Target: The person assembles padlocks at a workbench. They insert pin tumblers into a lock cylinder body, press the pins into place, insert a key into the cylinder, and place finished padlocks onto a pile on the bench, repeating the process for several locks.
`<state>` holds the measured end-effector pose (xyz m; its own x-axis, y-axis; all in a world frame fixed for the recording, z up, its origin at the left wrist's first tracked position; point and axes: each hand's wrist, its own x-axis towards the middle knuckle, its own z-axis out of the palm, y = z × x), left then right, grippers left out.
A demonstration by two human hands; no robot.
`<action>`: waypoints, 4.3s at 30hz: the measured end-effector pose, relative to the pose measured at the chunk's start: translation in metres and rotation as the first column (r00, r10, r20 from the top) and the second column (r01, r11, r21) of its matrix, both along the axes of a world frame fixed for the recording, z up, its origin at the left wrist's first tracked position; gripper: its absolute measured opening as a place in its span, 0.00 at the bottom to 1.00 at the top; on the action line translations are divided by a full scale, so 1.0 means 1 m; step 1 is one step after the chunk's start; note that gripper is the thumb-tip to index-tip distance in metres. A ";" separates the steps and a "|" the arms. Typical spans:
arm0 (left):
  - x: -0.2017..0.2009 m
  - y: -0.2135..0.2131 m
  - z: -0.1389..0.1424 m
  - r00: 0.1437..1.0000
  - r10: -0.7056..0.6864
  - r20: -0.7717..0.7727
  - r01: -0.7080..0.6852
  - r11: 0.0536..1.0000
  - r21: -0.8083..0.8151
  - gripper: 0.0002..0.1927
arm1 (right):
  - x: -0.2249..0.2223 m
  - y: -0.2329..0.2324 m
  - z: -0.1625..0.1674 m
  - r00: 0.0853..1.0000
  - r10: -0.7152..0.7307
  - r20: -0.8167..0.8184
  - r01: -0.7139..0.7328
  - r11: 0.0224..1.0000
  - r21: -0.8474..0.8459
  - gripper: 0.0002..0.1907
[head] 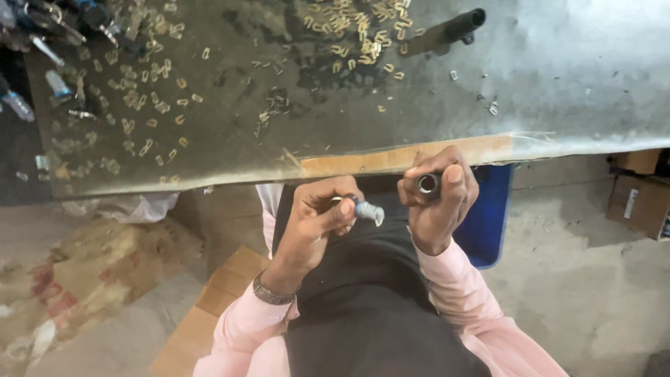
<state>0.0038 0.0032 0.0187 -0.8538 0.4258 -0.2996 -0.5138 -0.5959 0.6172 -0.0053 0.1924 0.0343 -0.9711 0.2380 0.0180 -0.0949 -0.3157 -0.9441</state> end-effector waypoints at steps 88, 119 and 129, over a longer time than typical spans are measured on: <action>-0.028 -0.022 0.033 0.640 -0.456 -0.619 -0.677 0.047 -0.734 0.09 | 0.031 0.004 -0.018 0.946 0.315 0.078 -0.285 0.921 -0.265 0.26; -0.031 0.007 0.023 0.362 -0.687 -0.630 -0.674 0.274 -0.686 0.14 | 0.023 0.015 0.012 0.944 0.246 0.218 -0.131 0.891 -0.435 0.14; -0.014 -0.013 0.034 0.860 0.166 -0.482 -0.384 0.834 -0.397 0.08 | 0.018 -0.015 0.019 0.921 0.353 0.163 -0.319 0.926 -0.202 0.12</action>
